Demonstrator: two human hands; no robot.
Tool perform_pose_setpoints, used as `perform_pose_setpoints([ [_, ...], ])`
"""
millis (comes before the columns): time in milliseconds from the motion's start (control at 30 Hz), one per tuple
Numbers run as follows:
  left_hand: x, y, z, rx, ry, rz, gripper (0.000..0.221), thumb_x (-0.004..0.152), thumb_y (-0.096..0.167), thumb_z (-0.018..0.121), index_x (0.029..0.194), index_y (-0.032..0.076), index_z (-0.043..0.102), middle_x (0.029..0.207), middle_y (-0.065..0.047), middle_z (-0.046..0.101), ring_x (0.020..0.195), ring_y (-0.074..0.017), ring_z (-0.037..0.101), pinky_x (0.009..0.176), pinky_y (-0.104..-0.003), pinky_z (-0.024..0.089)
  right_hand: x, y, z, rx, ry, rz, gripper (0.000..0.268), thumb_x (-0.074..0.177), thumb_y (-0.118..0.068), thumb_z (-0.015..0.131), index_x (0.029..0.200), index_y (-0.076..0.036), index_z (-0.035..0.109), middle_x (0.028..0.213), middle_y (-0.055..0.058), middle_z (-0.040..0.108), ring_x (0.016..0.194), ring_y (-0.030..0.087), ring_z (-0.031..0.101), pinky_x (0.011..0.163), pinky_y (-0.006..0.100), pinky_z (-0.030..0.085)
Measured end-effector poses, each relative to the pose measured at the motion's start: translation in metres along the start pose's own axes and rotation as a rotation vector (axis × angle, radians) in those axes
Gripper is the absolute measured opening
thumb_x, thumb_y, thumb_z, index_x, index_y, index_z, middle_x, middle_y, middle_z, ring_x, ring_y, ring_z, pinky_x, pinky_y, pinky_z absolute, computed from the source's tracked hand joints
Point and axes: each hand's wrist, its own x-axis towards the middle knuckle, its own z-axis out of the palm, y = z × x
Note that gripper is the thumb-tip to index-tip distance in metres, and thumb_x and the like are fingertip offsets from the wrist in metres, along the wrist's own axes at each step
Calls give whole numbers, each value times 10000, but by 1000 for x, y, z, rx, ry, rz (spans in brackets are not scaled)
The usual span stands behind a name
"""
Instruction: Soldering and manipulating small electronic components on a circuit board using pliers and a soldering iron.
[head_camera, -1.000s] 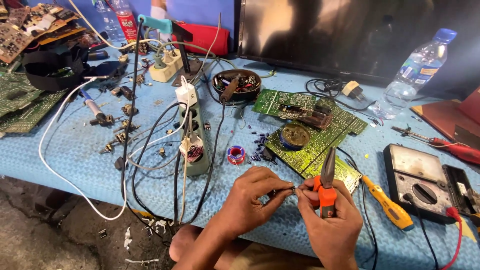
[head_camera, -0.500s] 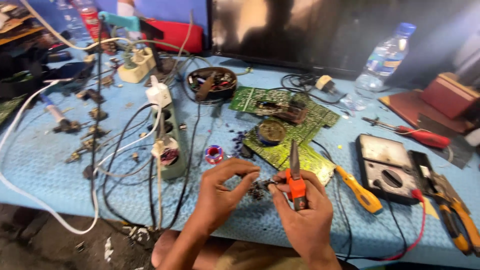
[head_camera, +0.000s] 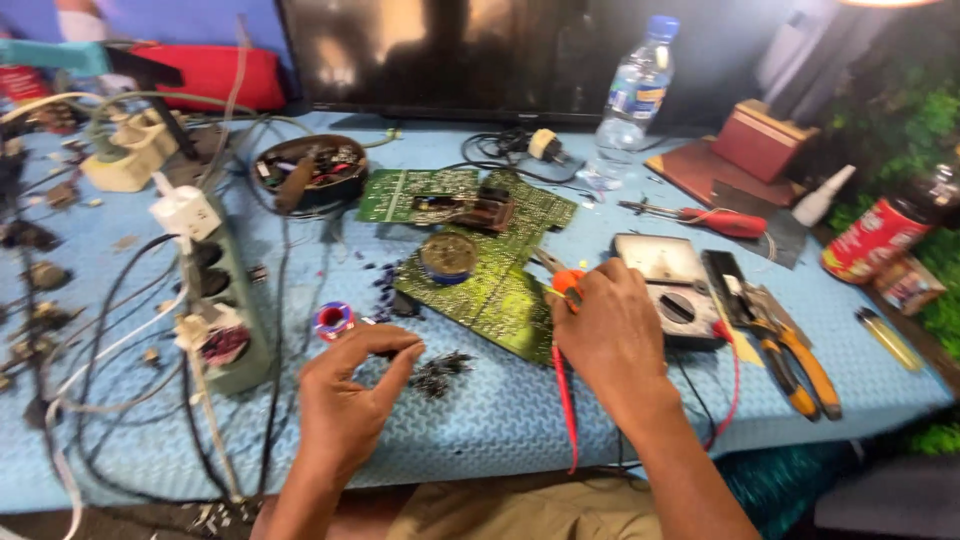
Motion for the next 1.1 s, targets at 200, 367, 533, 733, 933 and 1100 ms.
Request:
perform_pose_setpoints([
  [200, 1, -6, -3, -61, 38, 70, 34, 876, 63, 803, 896, 72, 777, 890, -53, 793, 849, -162, 744, 798, -300, 595, 19, -14, 3, -430, -259, 95, 623, 975, -629, 540, 1055, -54, 766, 1140, 170, 692, 1144, 354, 595, 978, 487, 457],
  [367, 1, -14, -4, -145, 17, 10, 31, 882, 79, 799, 884, 73, 769, 878, -67, 780, 815, -170, 727, 750, -300, 581, 23, -14, 0, -516, -163, 88, 700, 1029, -684, 428, 1103, -77, 768, 1207, 172, 700, 1124, 392, 628, 902, 502, 490],
  [533, 0, -13, -7, -144, -38, -33, 15, 910, 107, 776, 920, 97, 771, 914, -55, 767, 865, -182, 727, 780, -304, 563, 54, -106, 1, -33, 123, -349, 435, 932, -426, 744, 1158, -54, 741, 1121, 155, 732, 1094, 372, 627, 971, 507, 445],
  [733, -2, -19, -6, -161, -12, 67, 43, 925, 68, 755, 954, 94, 737, 926, -70, 738, 865, -223, 718, 808, -344, 556, 129, -206, 66, -23, -123, -660, 639, 875, -344, 776, 1439, -128, 567, 1154, 137, 700, 1132, 401, 580, 955, 546, 420],
  [933, -4, -22, -6, -150, -41, 85, 63, 921, 30, 728, 943, 84, 705, 907, -82, 708, 844, -260, 693, 808, -382, 524, 158, -264, 106, -323, -395, -634, 744, 894, -263, 645, 1587, -239, 376, 1221, 191, 681, 1213, 412, 557, 982, 539, 440],
  [1100, -5, -24, -8, -103, -101, 70, 102, 893, 29, 706, 980, 70, 672, 979, -89, 709, 923, -297, 695, 880, -437, 489, 169, -259, 135, -219, -352, -696, 537, 886, -119, 611, 1418, -187, 581, 1286, 160, 671, 1186, 417, 576, 995, 545, 422],
])
